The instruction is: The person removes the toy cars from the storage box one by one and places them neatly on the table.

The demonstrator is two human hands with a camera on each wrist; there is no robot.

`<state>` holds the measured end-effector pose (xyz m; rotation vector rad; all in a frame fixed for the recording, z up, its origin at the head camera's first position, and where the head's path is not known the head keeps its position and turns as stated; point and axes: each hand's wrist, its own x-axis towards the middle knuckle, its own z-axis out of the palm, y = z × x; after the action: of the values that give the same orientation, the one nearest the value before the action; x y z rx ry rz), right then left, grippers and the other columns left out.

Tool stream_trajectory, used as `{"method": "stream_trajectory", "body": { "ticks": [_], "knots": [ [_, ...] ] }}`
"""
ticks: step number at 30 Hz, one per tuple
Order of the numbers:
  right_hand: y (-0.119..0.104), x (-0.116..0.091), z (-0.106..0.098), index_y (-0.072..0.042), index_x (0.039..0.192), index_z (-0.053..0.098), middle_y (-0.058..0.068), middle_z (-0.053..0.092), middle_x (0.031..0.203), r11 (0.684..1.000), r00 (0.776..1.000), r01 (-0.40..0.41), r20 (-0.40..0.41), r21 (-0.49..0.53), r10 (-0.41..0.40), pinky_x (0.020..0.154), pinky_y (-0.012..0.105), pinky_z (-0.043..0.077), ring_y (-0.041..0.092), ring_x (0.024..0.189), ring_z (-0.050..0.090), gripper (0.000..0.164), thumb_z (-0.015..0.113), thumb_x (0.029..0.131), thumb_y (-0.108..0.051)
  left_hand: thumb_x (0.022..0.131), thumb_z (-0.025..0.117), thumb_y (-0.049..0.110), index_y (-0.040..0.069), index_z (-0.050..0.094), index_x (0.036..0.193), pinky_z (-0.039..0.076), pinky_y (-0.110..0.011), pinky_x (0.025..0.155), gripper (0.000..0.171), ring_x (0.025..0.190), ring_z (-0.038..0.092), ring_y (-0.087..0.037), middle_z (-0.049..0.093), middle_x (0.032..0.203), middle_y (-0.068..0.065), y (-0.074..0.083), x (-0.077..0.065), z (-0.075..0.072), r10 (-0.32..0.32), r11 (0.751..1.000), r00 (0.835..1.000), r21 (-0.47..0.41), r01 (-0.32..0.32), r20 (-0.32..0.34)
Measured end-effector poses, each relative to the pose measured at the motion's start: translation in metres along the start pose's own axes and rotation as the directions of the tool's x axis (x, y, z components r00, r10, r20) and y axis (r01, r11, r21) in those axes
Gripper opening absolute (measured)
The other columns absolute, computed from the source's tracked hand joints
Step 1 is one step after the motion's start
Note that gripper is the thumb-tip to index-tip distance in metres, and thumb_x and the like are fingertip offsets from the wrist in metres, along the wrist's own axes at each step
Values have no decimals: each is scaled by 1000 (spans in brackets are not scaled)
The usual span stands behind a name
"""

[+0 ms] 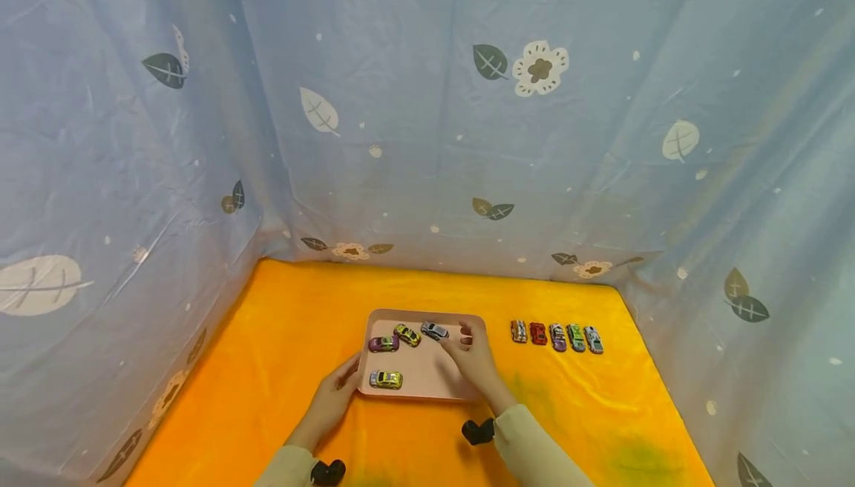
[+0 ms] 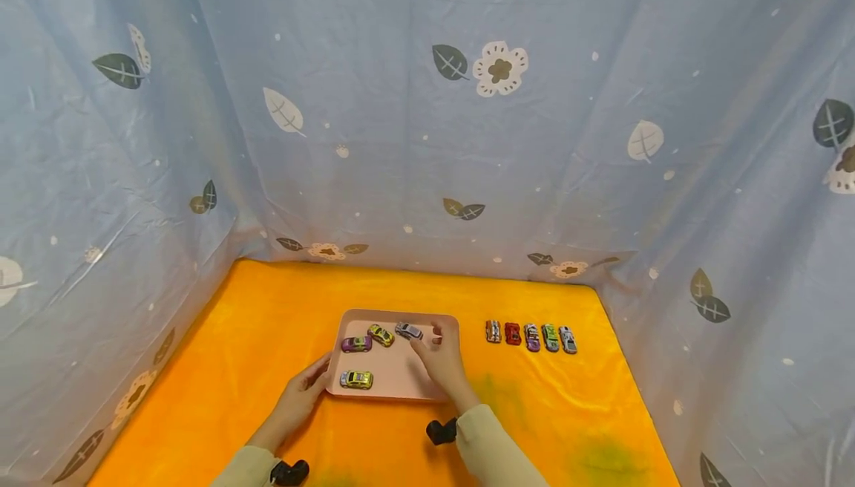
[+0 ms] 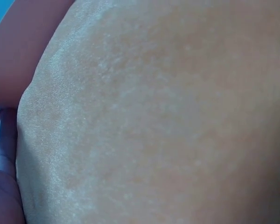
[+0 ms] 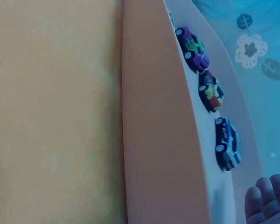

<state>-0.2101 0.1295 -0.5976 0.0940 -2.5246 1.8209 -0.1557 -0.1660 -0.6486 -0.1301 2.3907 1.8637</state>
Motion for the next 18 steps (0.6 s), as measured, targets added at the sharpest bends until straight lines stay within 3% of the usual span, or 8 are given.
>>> {"method": "stream_trajectory", "body": {
  "ticks": [7, 14, 18],
  "knots": [
    [18, 11, 8, -1, 141, 43, 22, 42, 136, 992, 992, -122, 19, -36, 123, 93, 47, 48, 35, 116, 48, 64, 71, 90, -28, 100, 55, 30, 28, 46, 146, 28, -53, 111, 47, 140, 32, -29, 48, 145, -2, 0, 0, 3, -2, 1000, 1000, -5, 2, -1],
    [30, 25, 12, 5, 138, 46, 23, 49, 131, 995, 997, -72, 23, -67, 74, 94, 49, 45, 33, 110, 49, 63, 73, 88, -21, 100, 55, 31, 29, 46, 146, 27, -52, 111, 47, 140, 31, -29, 47, 146, -1, 0, 4, 5, -21, 1000, 1000, -3, 21, 6],
    [35, 26, 18, 1, 139, 45, 17, 48, 137, 993, 991, -115, 64, -32, 117, 102, 51, 40, 34, 121, 46, 63, 72, 88, -23, 99, 55, 35, 28, 46, 146, 26, -53, 111, 48, 141, 29, -29, 45, 147, -1, -2, 4, 1, -31, 999, 1000, 19, 32, -2]
  ]
}}
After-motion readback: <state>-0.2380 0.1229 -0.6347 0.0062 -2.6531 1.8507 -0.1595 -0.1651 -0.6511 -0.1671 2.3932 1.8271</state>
